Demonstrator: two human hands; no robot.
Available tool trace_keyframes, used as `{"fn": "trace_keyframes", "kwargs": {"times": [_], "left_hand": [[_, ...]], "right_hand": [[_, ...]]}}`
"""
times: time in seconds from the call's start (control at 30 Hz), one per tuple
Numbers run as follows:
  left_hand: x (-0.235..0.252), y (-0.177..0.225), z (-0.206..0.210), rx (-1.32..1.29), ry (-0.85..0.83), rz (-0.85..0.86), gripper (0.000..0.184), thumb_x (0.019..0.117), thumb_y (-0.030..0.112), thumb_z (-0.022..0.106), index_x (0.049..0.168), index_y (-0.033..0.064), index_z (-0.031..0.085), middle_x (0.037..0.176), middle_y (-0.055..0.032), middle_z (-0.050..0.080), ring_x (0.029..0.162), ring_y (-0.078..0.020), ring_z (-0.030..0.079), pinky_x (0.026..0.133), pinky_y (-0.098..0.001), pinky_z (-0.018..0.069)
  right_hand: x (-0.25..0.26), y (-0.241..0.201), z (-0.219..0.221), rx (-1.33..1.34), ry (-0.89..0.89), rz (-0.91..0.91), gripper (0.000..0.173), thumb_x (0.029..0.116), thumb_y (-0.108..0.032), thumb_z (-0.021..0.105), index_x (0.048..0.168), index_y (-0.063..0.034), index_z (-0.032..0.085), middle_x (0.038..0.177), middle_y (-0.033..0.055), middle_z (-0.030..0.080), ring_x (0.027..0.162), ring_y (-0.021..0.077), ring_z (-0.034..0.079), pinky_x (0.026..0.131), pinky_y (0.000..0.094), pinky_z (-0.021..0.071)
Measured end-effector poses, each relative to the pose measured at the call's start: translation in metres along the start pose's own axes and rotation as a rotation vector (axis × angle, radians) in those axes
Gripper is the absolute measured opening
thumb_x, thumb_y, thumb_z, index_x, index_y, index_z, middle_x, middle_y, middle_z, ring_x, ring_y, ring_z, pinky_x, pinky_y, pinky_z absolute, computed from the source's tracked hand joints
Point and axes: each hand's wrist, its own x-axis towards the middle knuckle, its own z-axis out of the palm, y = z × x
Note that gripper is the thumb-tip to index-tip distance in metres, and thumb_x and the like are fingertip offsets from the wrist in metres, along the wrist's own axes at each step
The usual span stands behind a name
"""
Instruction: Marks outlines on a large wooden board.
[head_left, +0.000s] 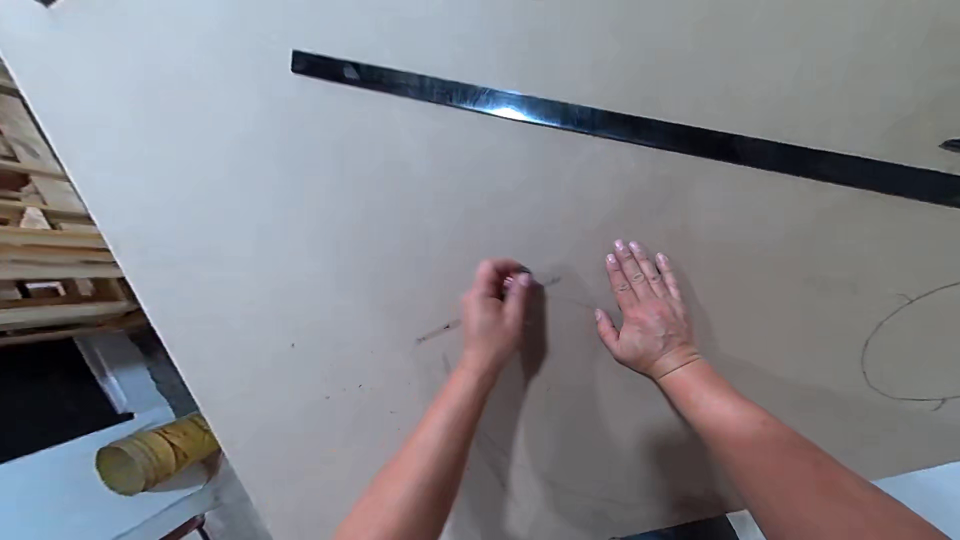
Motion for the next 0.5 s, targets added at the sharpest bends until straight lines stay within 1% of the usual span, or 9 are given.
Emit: {"fn": "trace_keyframes", "kwargs": {"times": [0.07, 0.13, 0.2, 0.27, 0.33, 0.4, 0.43, 0.47, 0.5], "left_hand": [[-0.026, 0.006, 0.033, -0.17, -0.014, 0.064, 0.021, 0.1039, 0.01, 0.054, 0.119, -0.003, 0.061, 0.104, -0.0107, 0.075, 0.09, -0.0169, 0.074, 0.08, -0.0381, 0.0643], [-0.027, 0.0, 0.053, -0.242, -0.05, 0.189, 0.025, 0.1049, 0.008, 0.054, 0.126, -0.003, 0.062, 0.123, -0.0117, 0.073, 0.106, -0.0168, 0.072, 0.093, -0.0365, 0.0614], [-0.015, -0.02, 0.035, -0.224, 0.009, 0.239, 0.029, 0.1064, 0.008, 0.051, 0.132, -0.0024, 0.061, 0.135, -0.0123, 0.067, 0.122, -0.0196, 0.067, 0.104, -0.039, 0.0575], [-0.021, -0.06, -0.029, -0.131, 0.216, 0.158, 0.032, 0.108, 0.011, 0.048, 0.135, -0.0022, 0.059, 0.138, -0.0124, 0.065, 0.126, -0.0207, 0.064, 0.105, -0.0402, 0.0562], [-0.06, -0.11, -0.127, 0.005, 0.574, -0.06, 0.036, 0.109, 0.016, 0.048, 0.137, -0.0047, 0.055, 0.135, -0.013, 0.065, 0.124, -0.0165, 0.064, 0.107, -0.0356, 0.0531], [-0.148, -0.15, -0.226, 0.116, 0.965, -0.423, 0.045, 0.1076, 0.022, 0.049, 0.142, -0.0066, 0.05, 0.133, -0.0164, 0.063, 0.118, -0.0139, 0.064, 0.104, -0.0309, 0.0521], [-0.207, -0.167, -0.268, 0.155, 1.091, -0.611, 0.049, 0.1067, 0.025, 0.049, 0.146, -0.0045, 0.047, 0.135, -0.0167, 0.062, 0.115, -0.0136, 0.064, 0.101, -0.0303, 0.0528], [-0.27, -0.178, -0.303, 0.182, 1.143, -0.742, 0.052, 0.1064, 0.028, 0.049, 0.148, -0.0031, 0.045, 0.137, -0.0171, 0.06, 0.115, -0.0136, 0.064, 0.1, -0.0304, 0.0532], [-0.332, -0.181, -0.325, 0.214, 1.144, -0.81, 0.053, 0.1056, 0.029, 0.05, 0.147, -0.0043, 0.046, 0.134, -0.0187, 0.06, 0.109, -0.0141, 0.063, 0.096, -0.0308, 0.053]], "right_hand": [[-0.001, -0.002, -0.004, -0.005, -0.027, -0.001, 0.076, 0.1002, -0.05, 0.037, 0.161, -0.0044, 0.033, 0.17, 0.0108, 0.026, 0.159, 0.0282, 0.02, 0.128, 0.0566, 0.0123], [0.001, -0.003, -0.005, -0.014, -0.026, -0.004, 0.077, 0.0994, -0.051, 0.037, 0.161, -0.0048, 0.033, 0.17, 0.0103, 0.026, 0.159, 0.0286, 0.02, 0.128, 0.0572, 0.014], [0.001, -0.001, -0.003, -0.042, -0.017, -0.006, 0.077, 0.0994, -0.051, 0.036, 0.162, -0.006, 0.032, 0.171, 0.0089, 0.026, 0.159, 0.0276, 0.019, 0.128, 0.0565, 0.0131], [-0.002, 0.0, -0.003, -0.056, -0.021, -0.009, 0.077, 0.0995, -0.051, 0.035, 0.162, -0.007, 0.032, 0.171, 0.0081, 0.025, 0.159, 0.0264, 0.018, 0.129, 0.0559, 0.0121], [0.0, -0.001, -0.004, -0.07, -0.022, -0.015, 0.077, 0.0995, -0.051, 0.034, 0.162, -0.007, 0.032, 0.171, 0.0088, 0.025, 0.16, 0.0264, 0.017, 0.129, 0.0557, 0.0117], [0.001, -0.002, -0.006, -0.092, -0.03, -0.013, 0.077, 0.0992, -0.052, 0.033, 0.162, -0.0066, 0.032, 0.171, 0.0092, 0.025, 0.159, 0.0266, 0.018, 0.128, 0.0563, 0.0122], [0.001, -0.003, -0.006, -0.104, -0.043, -0.01, 0.078, 0.0991, -0.052, 0.032, 0.162, -0.0067, 0.031, 0.171, 0.0091, 0.024, 0.159, 0.0265, 0.018, 0.128, 0.0563, 0.012], [0.002, -0.003, -0.007, -0.116, -0.059, -0.007, 0.078, 0.0992, -0.053, 0.03, 0.163, -0.0069, 0.03, 0.172, 0.0088, 0.022, 0.16, 0.0262, 0.017, 0.128, 0.0562, 0.0113], [0.002, -0.003, -0.007, -0.129, -0.072, -0.006, 0.079, 0.0993, -0.053, 0.029, 0.163, -0.0068, 0.028, 0.172, 0.0088, 0.021, 0.16, 0.0261, 0.015, 0.128, 0.0564, 0.0107]]}}
